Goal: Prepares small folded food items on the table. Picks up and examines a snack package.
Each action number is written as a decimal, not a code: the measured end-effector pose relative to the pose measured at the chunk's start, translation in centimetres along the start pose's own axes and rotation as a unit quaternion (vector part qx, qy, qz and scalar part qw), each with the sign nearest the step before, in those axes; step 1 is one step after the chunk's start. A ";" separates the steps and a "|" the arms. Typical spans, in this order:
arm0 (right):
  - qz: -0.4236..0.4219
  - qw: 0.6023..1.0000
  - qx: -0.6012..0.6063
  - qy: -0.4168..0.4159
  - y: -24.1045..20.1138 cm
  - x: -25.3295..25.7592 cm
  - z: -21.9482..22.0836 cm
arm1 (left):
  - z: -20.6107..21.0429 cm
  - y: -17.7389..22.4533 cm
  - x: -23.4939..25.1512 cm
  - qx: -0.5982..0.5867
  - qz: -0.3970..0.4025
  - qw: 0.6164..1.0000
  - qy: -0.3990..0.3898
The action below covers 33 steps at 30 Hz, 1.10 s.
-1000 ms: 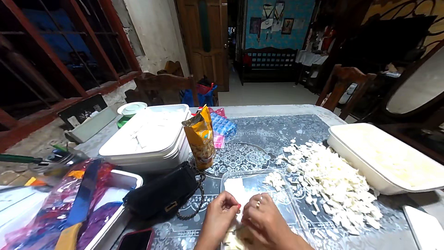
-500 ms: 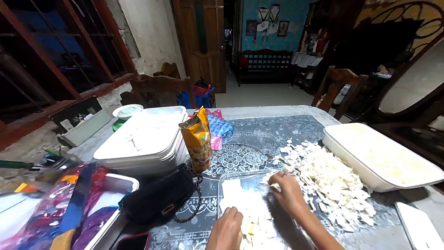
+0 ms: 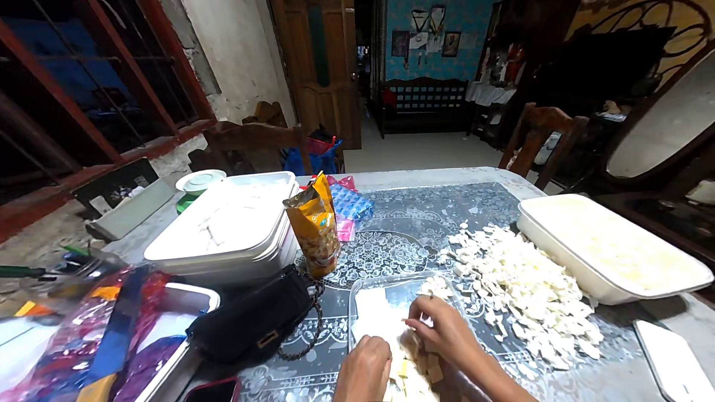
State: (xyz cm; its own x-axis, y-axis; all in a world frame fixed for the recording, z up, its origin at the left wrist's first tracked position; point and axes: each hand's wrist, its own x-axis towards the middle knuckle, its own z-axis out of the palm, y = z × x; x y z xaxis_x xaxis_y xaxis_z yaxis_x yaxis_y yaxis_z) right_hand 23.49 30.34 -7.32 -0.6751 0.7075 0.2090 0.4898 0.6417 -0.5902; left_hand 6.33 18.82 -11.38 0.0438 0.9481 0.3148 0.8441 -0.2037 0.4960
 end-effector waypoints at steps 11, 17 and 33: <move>0.005 0.976 0.218 -0.012 -1.4 -0.7 0.4 | -1.9 -0.5 1.6 -0.429 -0.206 0.879 0.044; -0.042 0.985 0.164 0.030 -1.2 -0.7 1.9 | -2.3 0.3 1.5 -0.437 -0.216 0.872 0.049; -0.288 0.954 0.033 0.079 0.6 0.1 2.9 | -3.3 -0.8 1.8 -0.643 -0.307 0.701 -0.026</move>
State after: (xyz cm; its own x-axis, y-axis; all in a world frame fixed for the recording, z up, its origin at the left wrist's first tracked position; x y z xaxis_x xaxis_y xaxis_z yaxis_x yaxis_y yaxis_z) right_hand 22.11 29.91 -9.92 -0.7276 0.2820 0.6254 0.0238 0.9214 -0.3879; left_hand 3.95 19.90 -8.57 -0.0692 0.9541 -0.2913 -0.4652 0.2274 0.8555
